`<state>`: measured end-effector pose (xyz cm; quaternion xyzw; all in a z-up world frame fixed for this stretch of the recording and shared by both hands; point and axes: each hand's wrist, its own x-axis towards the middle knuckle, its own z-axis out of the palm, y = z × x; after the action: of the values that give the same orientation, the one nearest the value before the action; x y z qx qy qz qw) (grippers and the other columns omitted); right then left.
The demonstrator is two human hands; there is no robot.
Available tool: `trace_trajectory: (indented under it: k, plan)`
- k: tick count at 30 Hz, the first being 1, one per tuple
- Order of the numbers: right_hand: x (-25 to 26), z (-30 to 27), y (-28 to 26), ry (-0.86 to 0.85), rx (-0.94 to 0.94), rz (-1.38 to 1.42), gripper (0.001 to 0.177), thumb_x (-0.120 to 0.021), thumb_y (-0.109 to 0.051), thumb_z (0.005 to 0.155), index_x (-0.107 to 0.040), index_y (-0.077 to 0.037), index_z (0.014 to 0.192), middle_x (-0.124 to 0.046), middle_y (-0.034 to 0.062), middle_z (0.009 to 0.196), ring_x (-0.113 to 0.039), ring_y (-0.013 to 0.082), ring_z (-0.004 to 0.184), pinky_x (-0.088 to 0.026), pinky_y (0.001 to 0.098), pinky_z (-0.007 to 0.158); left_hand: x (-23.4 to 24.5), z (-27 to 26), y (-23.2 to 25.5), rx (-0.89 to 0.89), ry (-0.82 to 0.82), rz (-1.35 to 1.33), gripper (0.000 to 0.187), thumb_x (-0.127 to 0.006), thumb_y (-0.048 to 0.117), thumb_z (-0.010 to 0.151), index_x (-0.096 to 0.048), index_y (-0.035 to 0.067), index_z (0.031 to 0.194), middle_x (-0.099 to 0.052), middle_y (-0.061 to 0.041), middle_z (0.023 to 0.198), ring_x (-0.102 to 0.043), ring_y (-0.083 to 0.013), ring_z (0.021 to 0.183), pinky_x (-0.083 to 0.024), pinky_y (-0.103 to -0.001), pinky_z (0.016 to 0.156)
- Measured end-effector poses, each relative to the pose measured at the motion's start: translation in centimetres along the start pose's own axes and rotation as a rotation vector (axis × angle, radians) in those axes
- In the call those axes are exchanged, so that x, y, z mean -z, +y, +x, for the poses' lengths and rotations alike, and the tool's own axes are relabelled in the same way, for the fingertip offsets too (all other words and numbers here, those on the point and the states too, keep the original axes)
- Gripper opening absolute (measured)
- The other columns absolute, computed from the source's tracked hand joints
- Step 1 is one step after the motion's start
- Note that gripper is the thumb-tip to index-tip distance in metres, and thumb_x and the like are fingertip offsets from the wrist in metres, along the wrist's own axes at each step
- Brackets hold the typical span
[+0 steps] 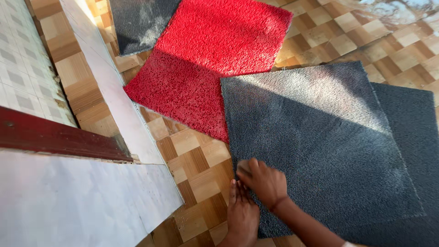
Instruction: The person scrubs several mats on the floor using a brush and soapy water from a bucket, then pours more water onto the mats.
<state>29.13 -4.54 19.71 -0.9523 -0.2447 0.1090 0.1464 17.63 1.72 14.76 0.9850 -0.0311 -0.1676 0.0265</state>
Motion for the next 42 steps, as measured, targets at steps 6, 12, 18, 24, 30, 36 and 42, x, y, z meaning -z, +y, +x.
trace_trajectory:
  k: [6, 12, 18, 24, 30, 36, 42]
  plan:
    - [-2.0, 15.1, -0.7, 0.331, 0.084, -0.042, 0.055, -0.063, -0.064, 0.090, -0.057, -0.011, 0.106, -0.072, 0.0121, 0.087, -0.073, 0.0351, 0.068, -0.056, 0.0511, 0.051, -1.2, 0.9, 0.9, 0.011, 0.032, -0.010, 0.047, -0.053, 0.012, 0.092, -0.063, -0.020, 0.125, -0.050, -0.044, 0.137, -0.044, -0.0528, 0.136, -0.005, -0.064, 0.119]
    - [1.0, 31.3, -1.3, 0.071, -0.237, 0.025, 0.059, -0.051, -0.070, 0.100, -0.057, -0.013, 0.114, -0.074, 0.0123, 0.088, -0.075, 0.0294, 0.079, -0.058, 0.0474, 0.065, -3.2, 3.6, 1.4, 0.005, -0.144, -0.121, 0.021, -0.067, 0.003, 0.087, -0.082, -0.004, 0.074, -0.064, -0.038, 0.122, -0.052, -0.0534, 0.130, -0.004, -0.068, 0.121]
    - [0.5, 27.9, -0.1, 0.204, -0.060, -0.018, 0.054, -0.058, -0.068, 0.094, -0.057, -0.017, 0.115, -0.074, 0.0122, 0.086, -0.074, 0.0340, 0.076, -0.057, 0.0500, 0.061, 0.4, 4.6, 1.4, 0.032, -0.218, -0.099, 0.023, -0.069, 0.006, 0.093, -0.081, 0.005, 0.075, -0.072, -0.039, 0.093, -0.058, -0.0580, 0.121, 0.000, -0.067, 0.122]
    - [0.7, 14.8, 0.7, 0.157, -0.070, 0.077, 0.050, -0.061, -0.063, 0.092, -0.056, -0.015, 0.105, -0.075, 0.0152, 0.087, -0.072, 0.0411, 0.077, -0.056, 0.0559, 0.062, 4.3, 2.8, 0.3, -0.014, -0.214, -0.075, 0.017, -0.068, 0.012, 0.086, -0.083, 0.007, 0.080, -0.068, -0.036, 0.110, -0.054, -0.0504, 0.126, 0.007, -0.061, 0.119]
    - [2.5, -2.2, 2.8, -0.163, -0.254, 0.026, 0.050, -0.054, -0.064, 0.092, -0.057, -0.015, 0.100, -0.072, 0.0076, 0.084, -0.075, 0.0235, 0.060, -0.057, 0.0401, 0.048, 3.4, 2.2, 1.1, 0.007, -0.170, -0.007, 0.024, -0.061, 0.012, 0.095, -0.083, 0.005, 0.092, -0.069, -0.036, 0.116, -0.055, -0.0489, 0.127, 0.004, -0.060, 0.124]
    - [1.6, 2.3, 3.3, -0.119, -0.295, -0.007, 0.053, -0.050, -0.067, 0.096, -0.059, -0.015, 0.101, -0.073, 0.0058, 0.088, -0.073, 0.0196, 0.059, -0.054, 0.0352, 0.045, 2.6, 1.9, 1.5, 0.019, -0.083, 0.044, 0.027, -0.059, 0.018, 0.091, -0.084, 0.006, 0.089, -0.061, -0.037, 0.128, -0.053, -0.0517, 0.126, 0.003, -0.058, 0.119]
    - [2.3, 17.8, 5.3, 0.116, -0.240, -0.024, 0.059, -0.049, -0.070, 0.095, -0.059, -0.015, 0.112, -0.074, 0.0131, 0.093, -0.074, 0.0289, 0.070, -0.056, 0.0465, 0.059, 0.1, 2.7, 1.7, 0.033, -0.181, 0.068, 0.030, -0.061, 0.001, 0.096, -0.083, 0.001, 0.075, -0.062, -0.039, 0.128, -0.050, -0.0519, 0.133, 0.003, -0.063, 0.123]
